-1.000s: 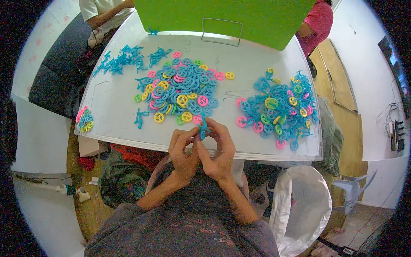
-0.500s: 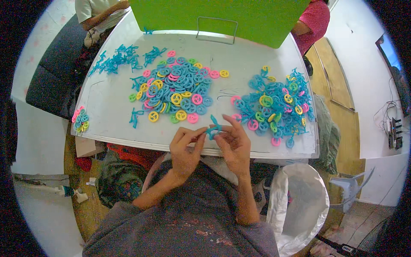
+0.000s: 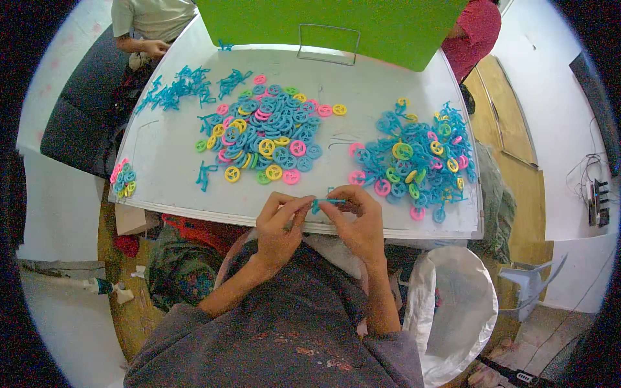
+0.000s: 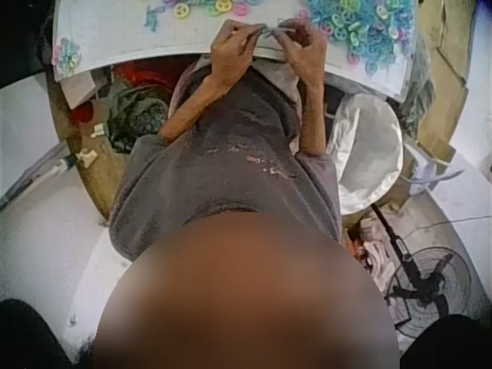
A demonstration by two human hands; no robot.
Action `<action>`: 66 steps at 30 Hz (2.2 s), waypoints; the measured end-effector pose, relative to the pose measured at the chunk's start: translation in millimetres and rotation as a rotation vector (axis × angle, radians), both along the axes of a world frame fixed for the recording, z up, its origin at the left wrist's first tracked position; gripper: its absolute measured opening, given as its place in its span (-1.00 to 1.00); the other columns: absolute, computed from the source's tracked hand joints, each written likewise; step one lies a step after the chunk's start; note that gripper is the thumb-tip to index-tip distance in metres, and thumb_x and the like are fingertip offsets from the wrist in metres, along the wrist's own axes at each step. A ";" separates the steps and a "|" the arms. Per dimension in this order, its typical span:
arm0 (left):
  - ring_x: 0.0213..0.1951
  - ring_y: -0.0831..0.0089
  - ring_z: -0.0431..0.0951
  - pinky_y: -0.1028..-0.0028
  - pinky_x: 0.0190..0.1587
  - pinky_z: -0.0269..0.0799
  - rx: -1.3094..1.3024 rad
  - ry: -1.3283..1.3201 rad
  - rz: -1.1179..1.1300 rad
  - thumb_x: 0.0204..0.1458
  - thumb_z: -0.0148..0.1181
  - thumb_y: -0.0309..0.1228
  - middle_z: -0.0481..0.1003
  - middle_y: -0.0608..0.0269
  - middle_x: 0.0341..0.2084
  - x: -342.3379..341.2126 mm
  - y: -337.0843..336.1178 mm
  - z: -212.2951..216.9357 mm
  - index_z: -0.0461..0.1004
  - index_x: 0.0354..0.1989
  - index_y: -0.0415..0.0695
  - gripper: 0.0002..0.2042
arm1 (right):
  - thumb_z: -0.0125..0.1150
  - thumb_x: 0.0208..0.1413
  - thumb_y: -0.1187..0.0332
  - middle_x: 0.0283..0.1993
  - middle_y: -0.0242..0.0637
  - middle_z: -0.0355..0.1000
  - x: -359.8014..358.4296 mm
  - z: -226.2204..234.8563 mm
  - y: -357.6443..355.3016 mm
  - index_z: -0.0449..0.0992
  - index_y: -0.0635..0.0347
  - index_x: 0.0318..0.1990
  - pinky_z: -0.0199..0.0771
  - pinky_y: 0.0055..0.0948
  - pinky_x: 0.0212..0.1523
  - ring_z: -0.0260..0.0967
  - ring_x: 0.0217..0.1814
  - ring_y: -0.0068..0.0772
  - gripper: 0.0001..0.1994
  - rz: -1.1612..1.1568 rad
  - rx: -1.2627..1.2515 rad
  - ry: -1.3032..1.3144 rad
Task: Assembling and sorting small colorful plastic smiley face pieces by interlocking them.
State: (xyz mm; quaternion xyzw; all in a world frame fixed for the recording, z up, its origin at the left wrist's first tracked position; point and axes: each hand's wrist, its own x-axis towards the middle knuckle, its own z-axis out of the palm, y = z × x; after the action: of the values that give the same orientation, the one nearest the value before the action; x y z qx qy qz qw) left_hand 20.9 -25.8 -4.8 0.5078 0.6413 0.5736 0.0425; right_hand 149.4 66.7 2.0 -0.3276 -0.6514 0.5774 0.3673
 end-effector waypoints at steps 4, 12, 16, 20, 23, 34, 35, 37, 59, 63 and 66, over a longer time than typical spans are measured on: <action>-0.51 0.37 0.47 0.45 -0.50 0.39 -0.003 0.051 -0.059 -0.07 0.26 -0.63 0.41 0.21 -0.47 3.1 1.5 -2.4 0.56 -0.18 -0.16 -0.76 | 0.27 0.07 0.46 -0.28 -0.34 0.50 -6.0 -6.5 -3.1 0.50 0.30 -0.23 0.43 -0.57 -0.20 0.42 -0.25 -0.58 -0.85 -0.127 -0.044 0.001; -0.25 0.16 0.35 0.23 -0.19 0.32 -0.220 0.347 0.261 -0.11 0.27 -0.52 0.37 0.13 -0.33 -51.7 27.5 9.8 0.51 -0.16 -0.12 -0.73 | 0.11 0.20 0.45 -0.30 -0.34 0.45 -5.7 -21.4 0.2 0.42 0.23 -0.17 0.42 -0.52 -0.17 0.44 -0.17 -0.49 -0.91 -0.184 -0.276 0.337; -0.18 0.15 0.29 0.23 -0.14 0.29 -0.238 0.439 0.270 -0.15 0.31 -0.54 0.35 0.16 -0.28 -73.6 40.1 3.2 0.49 -0.24 -0.12 -0.75 | 0.11 0.20 0.46 -0.26 -0.35 0.43 -8.4 -21.8 -0.1 0.42 0.19 -0.18 0.46 -0.44 -0.14 0.46 -0.15 -0.42 -0.93 -0.098 -0.426 0.405; -0.25 0.21 0.33 0.26 -0.15 0.28 -0.207 0.362 0.236 -0.18 0.34 -0.50 0.38 0.17 -0.31 -76.1 38.8 5.1 0.49 -0.25 -0.14 -0.73 | 0.12 0.19 0.48 -0.25 -0.36 0.44 -13.1 -16.6 -2.1 0.42 0.18 -0.18 0.46 -0.42 -0.14 0.46 -0.15 -0.42 -0.92 -0.065 -0.464 0.470; -0.35 0.36 0.40 0.35 -0.22 0.33 -0.130 0.025 0.170 -0.13 0.32 -0.51 0.44 0.22 -0.38 -73.2 35.0 17.5 0.47 -0.26 -0.17 -0.77 | 0.13 0.18 0.50 -0.23 -0.35 0.44 -14.4 -15.2 -0.4 0.43 0.18 -0.17 0.47 -0.39 -0.11 0.46 -0.15 -0.42 -0.91 -0.046 -0.450 0.475; -0.41 0.32 0.48 0.42 -0.33 0.38 -0.300 -0.007 0.012 -0.06 0.26 -0.53 0.46 0.17 -0.43 -36.4 -0.7 4.3 0.53 -0.16 -0.17 -0.76 | 0.11 0.03 0.70 -0.24 -0.32 0.47 -18.6 -7.7 -10.0 0.52 0.28 -0.16 0.44 -0.52 -0.10 0.42 -0.19 -0.55 -0.77 -0.052 -0.104 0.055; -0.39 0.20 0.46 0.36 -0.34 0.37 -0.233 0.147 0.046 -0.10 0.27 -0.52 0.44 0.11 -0.44 -38.2 -1.0 0.5 0.54 -0.18 -0.15 -0.75 | 0.10 -0.01 0.71 -0.26 -0.30 0.48 -18.3 -4.6 -9.0 0.52 0.27 -0.14 0.44 -0.51 -0.10 0.43 -0.20 -0.51 -0.73 -0.080 0.076 -0.052; -0.35 0.18 0.44 0.31 -0.31 0.36 -0.251 0.094 0.023 -0.08 0.25 -0.54 0.43 0.12 -0.43 -36.2 -2.3 0.3 0.53 -0.17 -0.18 -0.75 | 0.08 -0.04 0.73 -0.27 -0.28 0.49 -17.5 -0.7 -4.9 0.53 0.27 -0.13 0.44 -0.49 -0.11 0.44 -0.22 -0.47 -0.69 -0.104 0.254 -0.157; -0.15 0.10 0.34 0.20 -0.11 0.29 -0.238 0.228 0.121 -0.16 0.27 -0.52 0.40 0.14 -0.25 -60.7 32.8 -4.4 0.51 -0.20 -0.12 -0.73 | 0.27 -0.02 0.58 -0.32 -0.25 0.53 -20.3 -14.0 -3.3 0.55 0.32 -0.24 0.40 -0.54 -0.21 0.44 -0.28 -0.51 -0.85 -0.203 0.272 -0.292; -0.14 0.12 0.36 0.21 -0.11 0.29 -0.255 0.209 0.167 -0.17 0.27 -0.53 0.42 0.18 -0.23 -55.1 30.3 5.6 0.52 -0.24 -0.11 -0.75 | 0.32 -0.01 0.53 -0.31 -0.29 0.53 -20.8 -15.1 -2.5 0.54 0.31 -0.22 0.39 -0.57 -0.20 0.44 -0.24 -0.55 -0.82 -0.223 0.184 -0.221; -0.14 0.17 0.35 0.28 -0.15 0.29 -0.161 0.379 0.119 -0.13 0.23 -0.56 0.41 0.20 -0.30 -52.0 45.9 0.8 0.51 -0.25 -0.15 -0.78 | 0.32 0.00 0.51 -0.31 -0.31 0.52 -22.3 -15.7 -1.4 0.53 0.32 -0.21 0.40 -0.56 -0.17 0.44 -0.22 -0.57 -0.81 -0.258 0.198 -0.191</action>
State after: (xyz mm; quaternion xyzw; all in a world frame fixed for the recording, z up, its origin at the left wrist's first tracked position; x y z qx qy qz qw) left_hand -31.1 20.1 -4.0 0.5629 0.7105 0.4161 -0.0724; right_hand 127.1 65.3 -13.7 -0.4238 -0.6897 0.4249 0.4052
